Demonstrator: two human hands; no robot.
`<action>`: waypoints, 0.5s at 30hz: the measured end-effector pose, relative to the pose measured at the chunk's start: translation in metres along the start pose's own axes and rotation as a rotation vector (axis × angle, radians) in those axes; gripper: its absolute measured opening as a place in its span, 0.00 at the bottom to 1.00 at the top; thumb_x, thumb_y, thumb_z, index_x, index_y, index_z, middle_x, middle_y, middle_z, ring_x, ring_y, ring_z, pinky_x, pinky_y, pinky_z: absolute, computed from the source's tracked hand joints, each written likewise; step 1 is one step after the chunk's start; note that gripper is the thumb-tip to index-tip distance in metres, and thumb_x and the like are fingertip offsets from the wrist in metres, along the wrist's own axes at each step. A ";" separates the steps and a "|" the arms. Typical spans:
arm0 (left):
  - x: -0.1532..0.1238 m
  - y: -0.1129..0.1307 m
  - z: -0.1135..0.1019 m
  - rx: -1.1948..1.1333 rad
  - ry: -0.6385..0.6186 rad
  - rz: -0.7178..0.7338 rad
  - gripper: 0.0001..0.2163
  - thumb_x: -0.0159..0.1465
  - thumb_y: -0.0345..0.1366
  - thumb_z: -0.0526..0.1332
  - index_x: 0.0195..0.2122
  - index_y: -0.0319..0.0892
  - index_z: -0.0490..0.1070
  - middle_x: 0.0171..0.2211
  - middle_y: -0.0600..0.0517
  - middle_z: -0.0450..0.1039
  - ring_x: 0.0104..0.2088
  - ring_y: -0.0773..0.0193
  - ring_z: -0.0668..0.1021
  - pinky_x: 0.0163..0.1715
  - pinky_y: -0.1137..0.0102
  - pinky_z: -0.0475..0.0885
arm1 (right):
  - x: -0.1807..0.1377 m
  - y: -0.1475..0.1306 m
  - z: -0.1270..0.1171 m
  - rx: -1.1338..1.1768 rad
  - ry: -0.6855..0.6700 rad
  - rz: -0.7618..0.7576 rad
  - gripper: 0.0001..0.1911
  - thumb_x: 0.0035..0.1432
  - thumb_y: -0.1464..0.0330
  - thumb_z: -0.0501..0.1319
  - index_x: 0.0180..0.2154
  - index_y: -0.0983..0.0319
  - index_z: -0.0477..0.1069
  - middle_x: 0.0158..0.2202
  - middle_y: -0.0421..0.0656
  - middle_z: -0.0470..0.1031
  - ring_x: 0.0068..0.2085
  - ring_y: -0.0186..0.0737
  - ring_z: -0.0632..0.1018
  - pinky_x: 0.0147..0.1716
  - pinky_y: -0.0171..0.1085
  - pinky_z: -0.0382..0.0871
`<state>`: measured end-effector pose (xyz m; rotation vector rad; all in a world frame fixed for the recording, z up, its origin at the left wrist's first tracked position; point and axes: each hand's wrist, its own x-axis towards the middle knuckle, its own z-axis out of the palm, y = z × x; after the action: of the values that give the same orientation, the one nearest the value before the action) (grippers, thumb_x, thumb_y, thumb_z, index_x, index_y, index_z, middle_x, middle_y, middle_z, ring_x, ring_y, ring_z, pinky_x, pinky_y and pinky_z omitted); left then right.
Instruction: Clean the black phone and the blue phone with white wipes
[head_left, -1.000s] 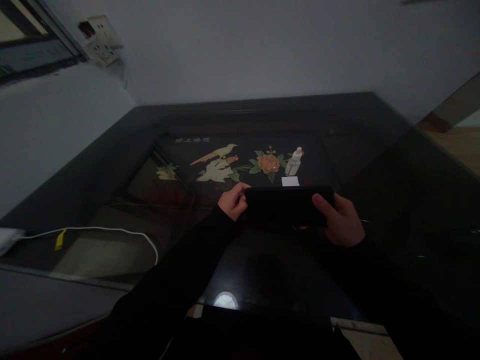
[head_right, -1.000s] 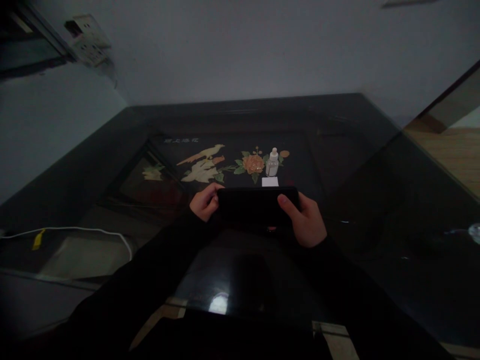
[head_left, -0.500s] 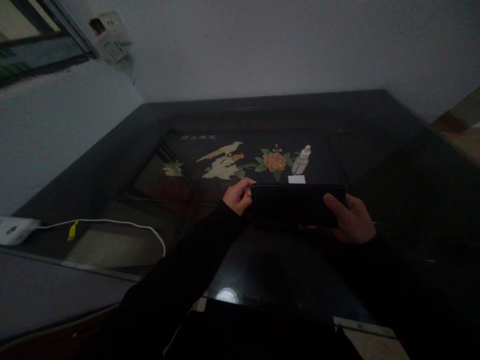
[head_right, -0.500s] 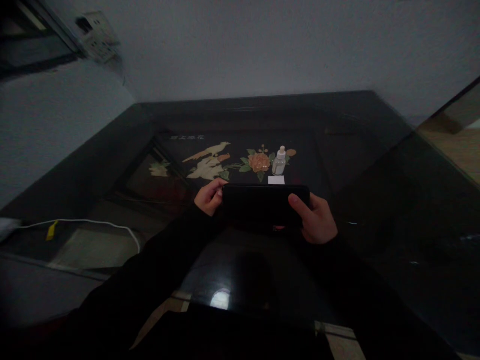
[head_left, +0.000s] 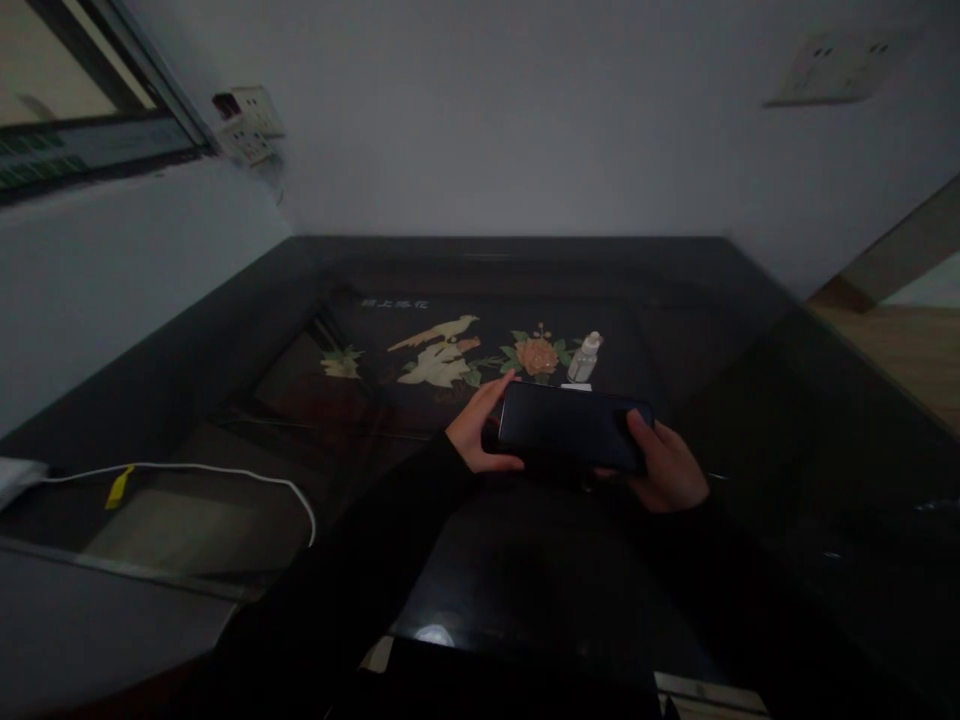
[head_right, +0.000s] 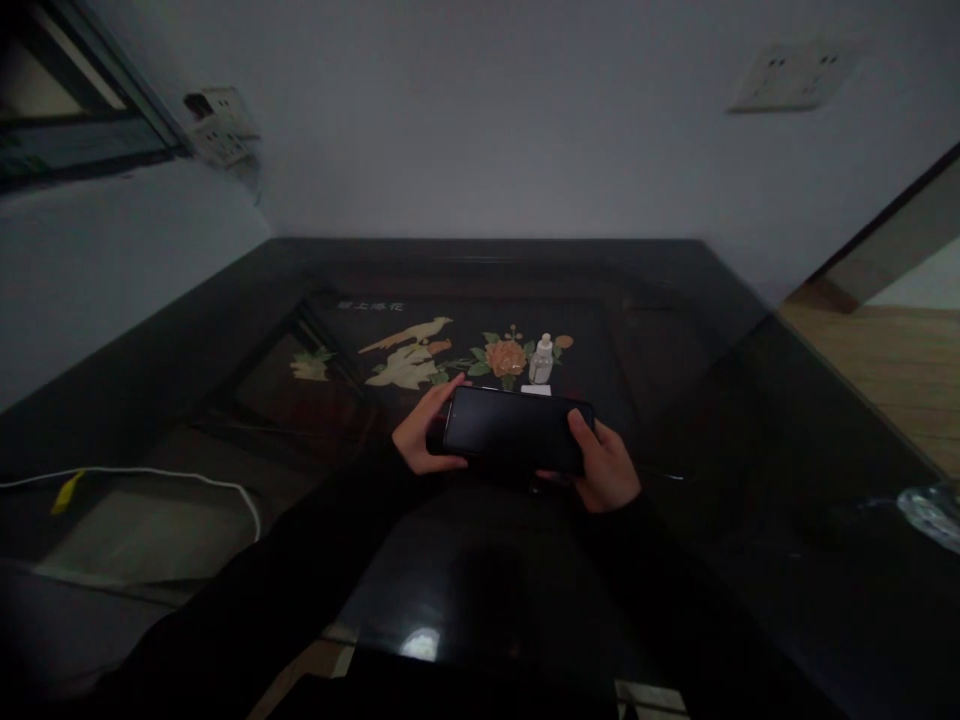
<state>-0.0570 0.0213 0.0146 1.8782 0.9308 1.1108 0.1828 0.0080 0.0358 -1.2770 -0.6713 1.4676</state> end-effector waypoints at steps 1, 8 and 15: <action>0.000 0.000 -0.001 0.067 -0.007 0.005 0.45 0.44 0.47 0.68 0.62 0.43 0.50 0.58 0.39 0.55 0.55 0.49 0.62 0.39 0.64 0.71 | 0.001 0.000 -0.001 0.007 -0.006 0.013 0.18 0.45 0.56 0.66 0.34 0.61 0.71 0.28 0.42 0.78 0.24 0.43 0.78 0.14 0.37 0.73; 0.001 -0.001 -0.010 0.130 0.000 -0.037 0.40 0.42 0.40 0.71 0.57 0.42 0.57 0.55 0.39 0.62 0.54 0.50 0.66 0.43 0.61 0.70 | 0.000 -0.007 -0.003 0.037 -0.081 0.045 0.12 0.52 0.60 0.60 0.35 0.61 0.71 0.31 0.44 0.79 0.30 0.45 0.79 0.20 0.43 0.76; -0.001 0.006 -0.010 0.126 0.007 -0.070 0.38 0.43 0.36 0.70 0.56 0.41 0.59 0.56 0.39 0.62 0.53 0.52 0.68 0.43 0.64 0.70 | -0.004 -0.005 0.002 0.046 -0.065 -0.046 0.18 0.42 0.56 0.68 0.31 0.62 0.71 0.25 0.41 0.76 0.25 0.41 0.77 0.18 0.38 0.74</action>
<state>-0.0650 0.0199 0.0227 1.9280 1.0846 1.0382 0.1826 0.0062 0.0425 -1.1758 -0.7010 1.4840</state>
